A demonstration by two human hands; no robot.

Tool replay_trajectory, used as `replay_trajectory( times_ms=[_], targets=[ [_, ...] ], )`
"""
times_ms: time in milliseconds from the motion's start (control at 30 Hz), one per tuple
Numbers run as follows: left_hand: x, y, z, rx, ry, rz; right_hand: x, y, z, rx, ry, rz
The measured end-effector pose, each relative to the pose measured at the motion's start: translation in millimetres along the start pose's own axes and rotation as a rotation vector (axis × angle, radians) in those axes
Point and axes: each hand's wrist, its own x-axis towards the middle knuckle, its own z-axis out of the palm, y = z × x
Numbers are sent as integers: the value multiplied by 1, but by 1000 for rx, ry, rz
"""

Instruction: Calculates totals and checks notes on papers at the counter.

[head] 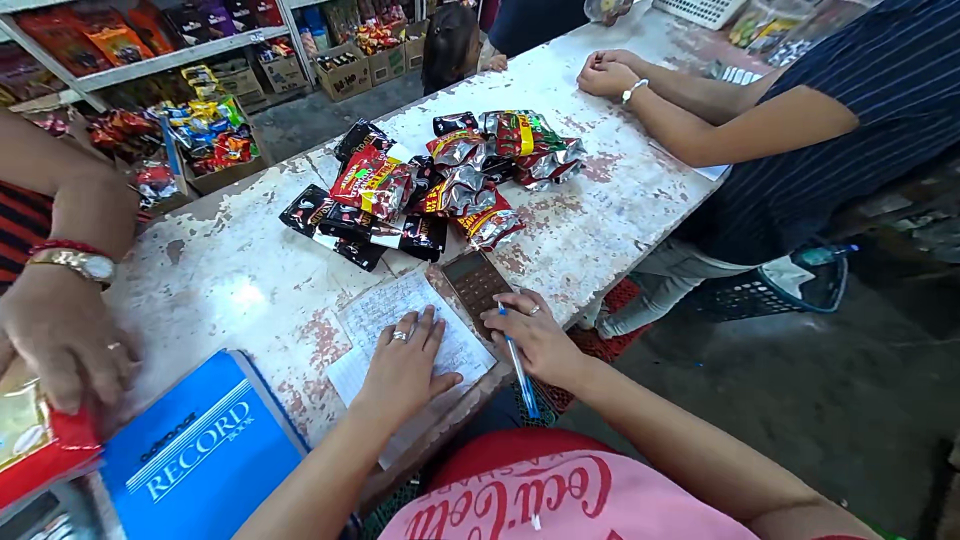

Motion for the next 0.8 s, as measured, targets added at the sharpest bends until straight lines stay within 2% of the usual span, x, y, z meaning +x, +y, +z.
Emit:
replay_trajectory(
  times_ms=[167,233,367,500,633,733,800],
  targets=[
    [-1,1,-1,-11,6,13,10,15,1,-12,32,73],
    [-1,3,-4,-21,-14,9,10,21,1,-19,97,76],
    [-2,4,-4,-36,-22,18,1,29,-6,9,85,124],
    [-3,5,-5,-53,-20,37,-15,34,-7,-21,193,123],
    [-2,5,-4,-53,-29,26,-19,30,-10,-51,160,131],
    [0,2,-5,-48,-35,16,-13,16,-10,-12,124,41],
    [1,-1,-5,-40,-43,3,-10,4,-8,-3,41,-8]
  ],
)
